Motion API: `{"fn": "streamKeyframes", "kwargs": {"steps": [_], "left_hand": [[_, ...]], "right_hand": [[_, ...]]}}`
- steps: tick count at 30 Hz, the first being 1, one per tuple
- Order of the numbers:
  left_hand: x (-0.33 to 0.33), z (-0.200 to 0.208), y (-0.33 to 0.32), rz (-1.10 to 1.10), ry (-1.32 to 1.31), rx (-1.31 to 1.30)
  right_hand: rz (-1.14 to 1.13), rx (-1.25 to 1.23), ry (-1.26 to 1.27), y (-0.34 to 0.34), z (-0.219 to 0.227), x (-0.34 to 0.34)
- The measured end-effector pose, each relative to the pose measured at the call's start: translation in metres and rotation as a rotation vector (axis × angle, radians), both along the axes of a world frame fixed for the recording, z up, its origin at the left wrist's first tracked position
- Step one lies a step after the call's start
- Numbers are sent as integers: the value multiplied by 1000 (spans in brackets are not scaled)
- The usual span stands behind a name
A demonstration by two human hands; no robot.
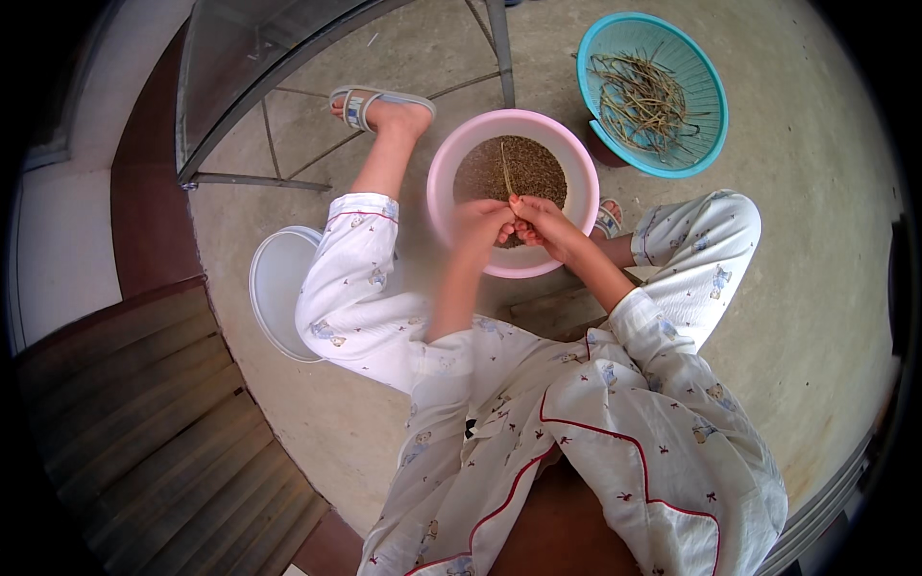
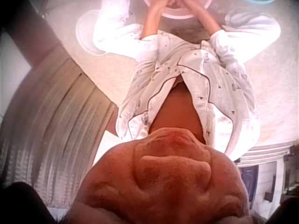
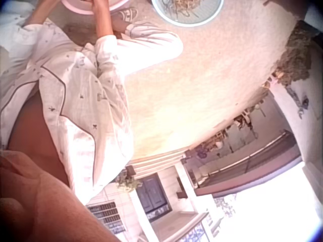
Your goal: The person sits on the floor and shells long beans by hand, dropping the beans into a pink basin and placing the stems into a blue basket.
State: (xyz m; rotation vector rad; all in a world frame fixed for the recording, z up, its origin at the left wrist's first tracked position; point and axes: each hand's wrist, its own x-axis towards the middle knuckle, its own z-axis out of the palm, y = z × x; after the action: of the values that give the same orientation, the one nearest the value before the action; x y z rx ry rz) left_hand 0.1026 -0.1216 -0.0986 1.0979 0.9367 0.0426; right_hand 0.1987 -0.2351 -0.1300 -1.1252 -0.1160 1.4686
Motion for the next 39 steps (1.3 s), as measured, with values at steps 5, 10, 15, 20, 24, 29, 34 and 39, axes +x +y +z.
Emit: {"fn": "streamKeyframes", "kwargs": {"steps": [5, 10, 15, 20, 24, 29, 34, 39], "left_hand": [[-1, -4, 2, 9, -36, -61], [-1, -9, 1, 78, -15, -98], [-2, -18, 9, 216, -21, -64], [0, -14, 6, 132, -14, -74], [-1, -10, 4, 109, -13, -30], [-1, -9, 4, 96, 4, -15], [0, -6, 3, 100, 39, 0], [-2, -7, 5, 88, 63, 25]], "right_hand": [[-73, 17, 48, 0, -4, -2], [-97, -10, -346, 3, -17, -11], [-105, 30, -335, -4, -5, -10], [-137, 53, -269, -8, -9, -6], [-128, 54, -231, -7, -8, -6], [-104, 72, -160, -7, -10, -7], [-86, 77, -149, -7, -9, -8], [-79, 73, -107, -8, -7, -7]]}}
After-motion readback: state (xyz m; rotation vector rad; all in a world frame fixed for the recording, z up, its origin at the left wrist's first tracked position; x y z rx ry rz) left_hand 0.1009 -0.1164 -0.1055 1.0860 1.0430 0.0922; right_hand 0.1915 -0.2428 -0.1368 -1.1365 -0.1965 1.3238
